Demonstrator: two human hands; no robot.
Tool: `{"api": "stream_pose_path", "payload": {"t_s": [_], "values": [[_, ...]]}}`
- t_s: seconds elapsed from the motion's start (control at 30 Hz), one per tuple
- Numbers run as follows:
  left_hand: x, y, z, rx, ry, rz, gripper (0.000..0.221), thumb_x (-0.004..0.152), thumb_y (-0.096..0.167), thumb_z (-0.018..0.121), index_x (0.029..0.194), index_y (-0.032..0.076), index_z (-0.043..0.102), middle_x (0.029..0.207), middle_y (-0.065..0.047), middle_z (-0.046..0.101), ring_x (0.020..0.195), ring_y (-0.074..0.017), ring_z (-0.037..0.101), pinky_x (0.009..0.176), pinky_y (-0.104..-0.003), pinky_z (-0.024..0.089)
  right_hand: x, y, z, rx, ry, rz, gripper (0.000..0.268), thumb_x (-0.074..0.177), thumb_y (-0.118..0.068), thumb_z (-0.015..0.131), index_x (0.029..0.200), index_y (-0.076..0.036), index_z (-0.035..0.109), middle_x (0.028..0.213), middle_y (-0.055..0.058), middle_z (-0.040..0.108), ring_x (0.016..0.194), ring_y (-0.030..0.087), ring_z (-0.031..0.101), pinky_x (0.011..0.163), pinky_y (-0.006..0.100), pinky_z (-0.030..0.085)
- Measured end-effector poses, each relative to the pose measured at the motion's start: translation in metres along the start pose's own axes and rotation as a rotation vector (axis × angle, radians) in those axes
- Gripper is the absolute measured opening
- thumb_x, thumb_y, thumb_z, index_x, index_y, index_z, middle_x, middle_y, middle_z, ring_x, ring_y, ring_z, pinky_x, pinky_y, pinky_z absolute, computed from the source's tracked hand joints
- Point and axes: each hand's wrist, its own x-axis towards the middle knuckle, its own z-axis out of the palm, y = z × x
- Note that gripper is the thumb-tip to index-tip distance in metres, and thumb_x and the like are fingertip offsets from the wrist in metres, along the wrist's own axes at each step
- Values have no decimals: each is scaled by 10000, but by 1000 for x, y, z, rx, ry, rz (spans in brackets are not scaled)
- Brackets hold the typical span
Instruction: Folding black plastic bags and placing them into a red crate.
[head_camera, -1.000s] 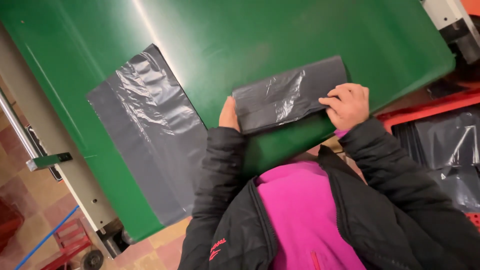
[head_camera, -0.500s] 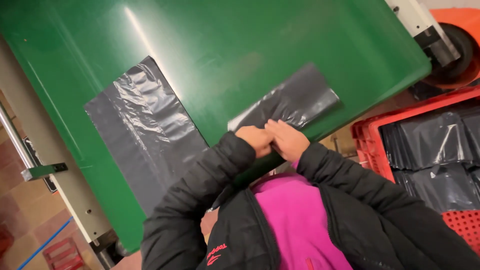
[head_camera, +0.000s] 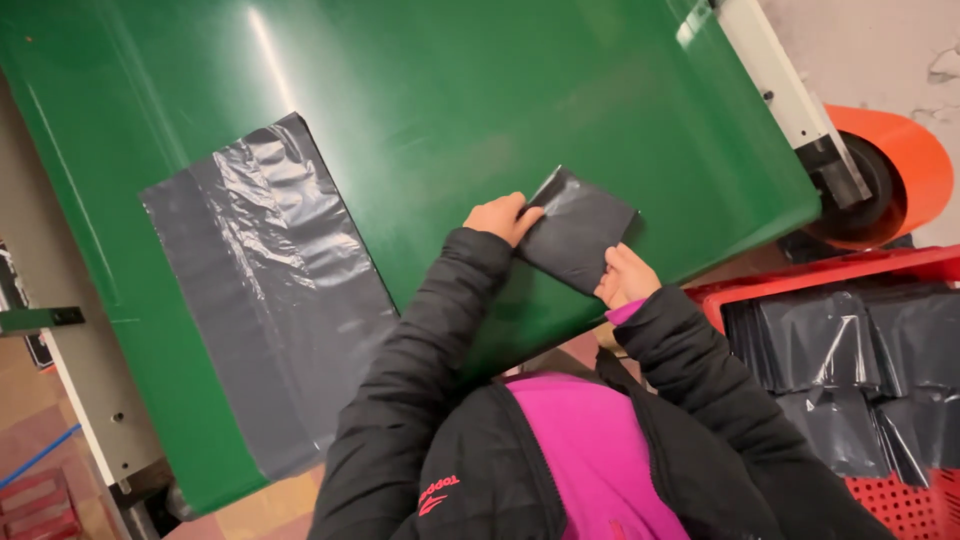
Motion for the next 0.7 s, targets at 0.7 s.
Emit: {"api": "stream_pose_path", "payload": {"t_s": [0.7], "values": [[-422, -52, -78, 450, 692, -265, 467, 866, 471, 747, 1100, 77, 659, 1068, -112, 661, 1048, -364, 620, 831, -487, 511, -5, 250, -96, -689, -549, 616, 441, 1048, -274, 636, 1444, -83, 599, 1184, 76, 646, 761, 118, 496, 650, 302, 419]]}}
